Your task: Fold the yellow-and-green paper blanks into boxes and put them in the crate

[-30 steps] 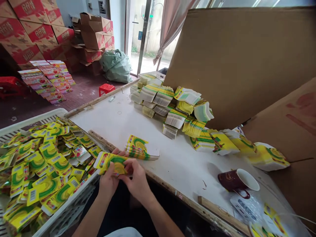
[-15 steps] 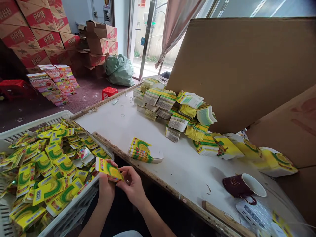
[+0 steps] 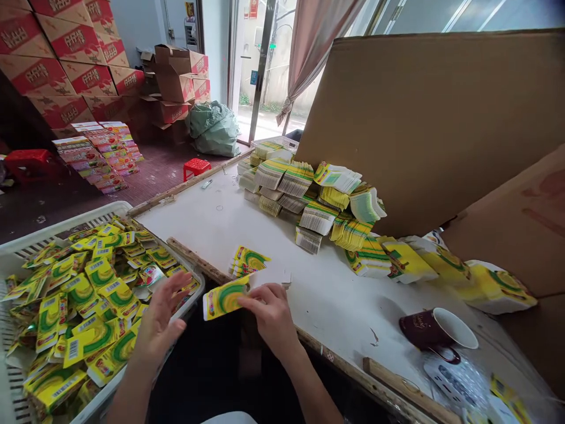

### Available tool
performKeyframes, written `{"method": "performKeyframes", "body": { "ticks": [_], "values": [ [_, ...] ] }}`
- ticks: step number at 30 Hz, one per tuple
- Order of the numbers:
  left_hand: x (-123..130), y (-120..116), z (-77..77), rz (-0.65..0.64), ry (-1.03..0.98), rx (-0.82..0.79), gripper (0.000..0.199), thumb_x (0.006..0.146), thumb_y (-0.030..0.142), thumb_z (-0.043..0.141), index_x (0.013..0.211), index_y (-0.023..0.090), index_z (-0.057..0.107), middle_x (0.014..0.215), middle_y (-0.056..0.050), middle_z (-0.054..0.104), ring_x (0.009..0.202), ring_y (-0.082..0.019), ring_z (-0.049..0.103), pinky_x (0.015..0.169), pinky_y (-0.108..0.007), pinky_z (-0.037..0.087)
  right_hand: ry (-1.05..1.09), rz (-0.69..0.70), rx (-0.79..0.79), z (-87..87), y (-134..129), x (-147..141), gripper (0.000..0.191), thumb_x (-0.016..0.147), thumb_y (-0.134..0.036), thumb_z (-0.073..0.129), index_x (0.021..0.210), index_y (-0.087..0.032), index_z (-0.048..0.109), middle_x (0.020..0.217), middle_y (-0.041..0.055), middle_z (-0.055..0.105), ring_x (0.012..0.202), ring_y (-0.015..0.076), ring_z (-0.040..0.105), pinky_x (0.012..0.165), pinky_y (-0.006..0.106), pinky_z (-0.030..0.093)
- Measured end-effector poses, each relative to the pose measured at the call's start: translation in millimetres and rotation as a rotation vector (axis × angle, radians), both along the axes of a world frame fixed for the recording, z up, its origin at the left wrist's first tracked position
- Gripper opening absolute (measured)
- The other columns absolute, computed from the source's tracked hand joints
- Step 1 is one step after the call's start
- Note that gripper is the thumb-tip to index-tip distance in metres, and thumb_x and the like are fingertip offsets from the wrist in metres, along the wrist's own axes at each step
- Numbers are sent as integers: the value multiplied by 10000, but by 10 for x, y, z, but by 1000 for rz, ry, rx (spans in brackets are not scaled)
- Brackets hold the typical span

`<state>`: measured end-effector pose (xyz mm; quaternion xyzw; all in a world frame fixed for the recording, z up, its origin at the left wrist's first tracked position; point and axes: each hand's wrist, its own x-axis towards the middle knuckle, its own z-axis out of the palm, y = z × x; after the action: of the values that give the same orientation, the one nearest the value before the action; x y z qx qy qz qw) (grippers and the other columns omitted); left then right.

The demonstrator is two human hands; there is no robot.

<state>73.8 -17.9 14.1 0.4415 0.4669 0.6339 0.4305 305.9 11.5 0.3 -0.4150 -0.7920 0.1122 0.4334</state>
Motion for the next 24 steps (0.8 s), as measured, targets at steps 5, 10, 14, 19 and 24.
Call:
{"method": "performKeyframes", "body": {
  "ticks": [5,10,14,19,24],
  "values": [
    [144,3,-95,-219,535,-151,698,583,315,898,1238,267,661,1243,-89,703,1144,-348,661,971,-441,537,-24,166,45,-28,-148,-220,323,948,-186,591,1127,-425,715,950,1,720,996,218,606,1111,489,374],
    [273,-35,-293,-173,756,-81,557,732,315,777,1241,243,566,1079,-56,740,940,-268,723,821,-375,592,508,19,-329,-152,-169,-260,660,898,-437,660,1497,-298,419,1491,114,492,1400,320,429,1169,548,336],
    [374,-115,-346,-245,841,16,722,775,219,695,1417,260,368,1280,-97,669,1063,-254,705,891,-384,588,805,272,-909,-159,-151,-288,543,909,-547,605,1380,-279,571,1343,75,645,1285,298,568,1119,487,422],
    [453,-157,-430,-244,869,135,704,768,163,658,1389,287,349,1232,-81,651,1000,-231,713,817,-343,598,827,420,-1075,-234,-136,-316,554,792,-581,739,1267,-307,660,1154,35,723,1134,289,653,1050,482,478],
    [431,-125,-445,-227,895,114,580,762,160,629,1276,289,392,1149,-61,628,911,-221,704,765,-357,590,839,325,-932,-431,-136,-343,749,791,-737,627,1364,-255,595,1283,126,694,1202,342,644,1063,540,476]
  ]
}}
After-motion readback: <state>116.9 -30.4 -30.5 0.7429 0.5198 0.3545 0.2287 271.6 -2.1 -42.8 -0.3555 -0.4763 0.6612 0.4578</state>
